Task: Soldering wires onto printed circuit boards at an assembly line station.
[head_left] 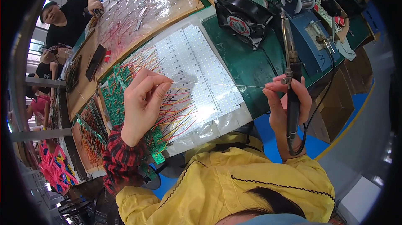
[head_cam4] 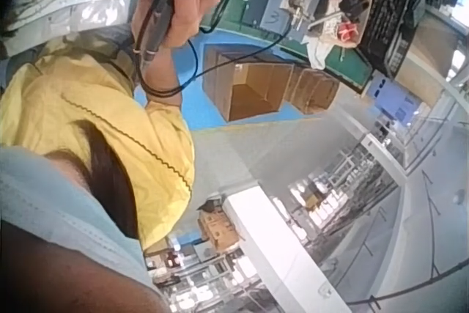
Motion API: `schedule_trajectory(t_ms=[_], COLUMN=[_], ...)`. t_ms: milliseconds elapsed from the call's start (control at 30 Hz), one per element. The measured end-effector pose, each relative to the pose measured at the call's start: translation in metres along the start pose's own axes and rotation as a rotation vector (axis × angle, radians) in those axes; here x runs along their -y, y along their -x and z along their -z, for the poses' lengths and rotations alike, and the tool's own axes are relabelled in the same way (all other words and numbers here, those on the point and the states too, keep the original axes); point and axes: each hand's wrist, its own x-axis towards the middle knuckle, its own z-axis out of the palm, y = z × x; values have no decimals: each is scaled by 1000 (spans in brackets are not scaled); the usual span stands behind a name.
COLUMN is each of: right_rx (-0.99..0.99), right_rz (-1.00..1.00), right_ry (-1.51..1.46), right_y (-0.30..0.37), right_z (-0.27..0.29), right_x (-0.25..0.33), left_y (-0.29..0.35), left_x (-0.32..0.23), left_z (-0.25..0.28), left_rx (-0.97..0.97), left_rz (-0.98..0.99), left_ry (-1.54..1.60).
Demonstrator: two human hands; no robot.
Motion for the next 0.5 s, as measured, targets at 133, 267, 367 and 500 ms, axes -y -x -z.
schedule_trajectory(t_ms=[133, 267, 367, 500], right_rx=[-32, 21, 41, 27], right_rz=[8, -106, -116, -110], right_ry=[-5, 66, 80, 77], right_y=[1, 2, 3, 6], right_z=[2, 11, 12, 8], right_x=[-1, 5, 3, 0], left_y=[2, -2, -2, 1], left_x=[-5, -4, -2, -4], left_z=[1, -1, -4, -4], left_rx=[25, 20, 37, -21], left_rz=[0, -3, 22, 15], left_ry=[-12, 24, 49, 48])
